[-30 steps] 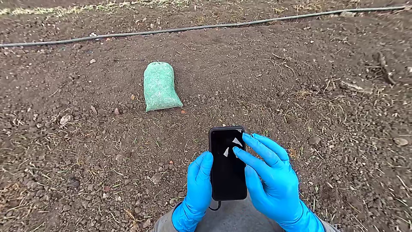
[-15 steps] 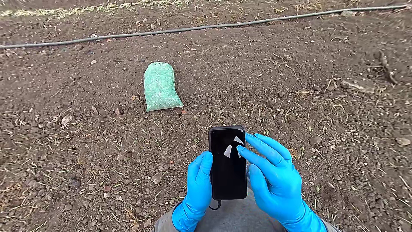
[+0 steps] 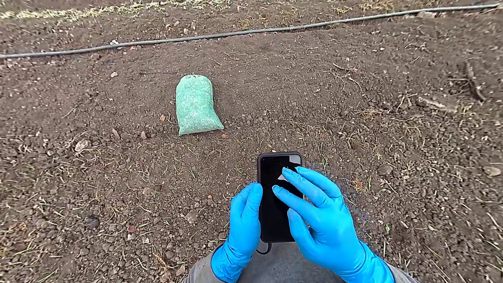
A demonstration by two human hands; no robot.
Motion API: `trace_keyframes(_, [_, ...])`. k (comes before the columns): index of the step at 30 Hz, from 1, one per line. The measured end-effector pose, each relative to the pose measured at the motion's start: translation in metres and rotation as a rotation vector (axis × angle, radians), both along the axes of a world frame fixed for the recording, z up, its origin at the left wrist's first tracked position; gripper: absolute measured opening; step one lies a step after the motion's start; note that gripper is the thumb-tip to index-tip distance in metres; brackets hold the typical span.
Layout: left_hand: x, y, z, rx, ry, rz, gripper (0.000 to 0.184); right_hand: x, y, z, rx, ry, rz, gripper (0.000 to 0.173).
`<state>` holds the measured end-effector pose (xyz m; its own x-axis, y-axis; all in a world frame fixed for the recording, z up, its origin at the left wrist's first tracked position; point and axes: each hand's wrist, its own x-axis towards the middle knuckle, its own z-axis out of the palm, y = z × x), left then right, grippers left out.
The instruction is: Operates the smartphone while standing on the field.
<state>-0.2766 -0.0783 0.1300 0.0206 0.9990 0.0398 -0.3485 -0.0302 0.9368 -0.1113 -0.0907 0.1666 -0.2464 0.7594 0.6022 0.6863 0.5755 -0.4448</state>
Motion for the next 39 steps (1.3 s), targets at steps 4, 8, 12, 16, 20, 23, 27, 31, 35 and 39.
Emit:
trace_keyframes(4, [0.001, 0.001, 0.002, -0.004, 0.014, -0.011, 0.045, -0.003, 0.003, 0.002, -0.006, -0.022, 0.005, 0.038])
trace_keyframes(8, [0.000, 0.002, 0.001, -0.001, 0.005, -0.014, 0.045, -0.004, 0.006, 0.003, -0.008, -0.037, 0.009, 0.037])
trace_keyframes(12, [-0.001, 0.004, -0.001, 0.009, 0.021, -0.010, 0.045, -0.005, 0.008, 0.002, -0.009, -0.034, 0.011, 0.038])
trace_keyframes(16, [-0.003, 0.004, -0.001, -0.011, -0.001, 0.004, 0.045, -0.004, 0.010, 0.001, -0.010, -0.020, -0.031, 0.037])
trace_keyframes(20, [-0.005, 0.006, -0.001, -0.032, -0.013, 0.045, 0.043, -0.004, 0.004, -0.007, -0.015, -0.053, -0.016, 0.036])
trace_keyframes(23, [-0.007, 0.008, -0.003, -0.061, -0.023, 0.069, 0.043, -0.003, -0.006, -0.015, -0.033, -0.112, 0.025, 0.037])
trace_keyframes(27, [-0.008, 0.010, -0.004, -0.073, -0.031, 0.079, 0.043, 0.004, -0.012, -0.019, -0.034, -0.116, 0.057, 0.035])
trace_keyframes(31, [-0.007, 0.009, -0.003, -0.060, -0.025, 0.073, 0.042, 0.010, -0.011, -0.011, 0.010, -0.041, 0.080, 0.036])
trace_keyframes(35, [-0.005, 0.008, -0.003, -0.045, -0.027, 0.046, 0.043, 0.007, 0.001, -0.003, 0.011, -0.034, -0.006, 0.036])
trace_keyframes(39, [-0.006, 0.006, -0.002, -0.034, -0.023, 0.034, 0.044, 0.002, 0.002, -0.011, -0.001, -0.115, -0.012, 0.036])
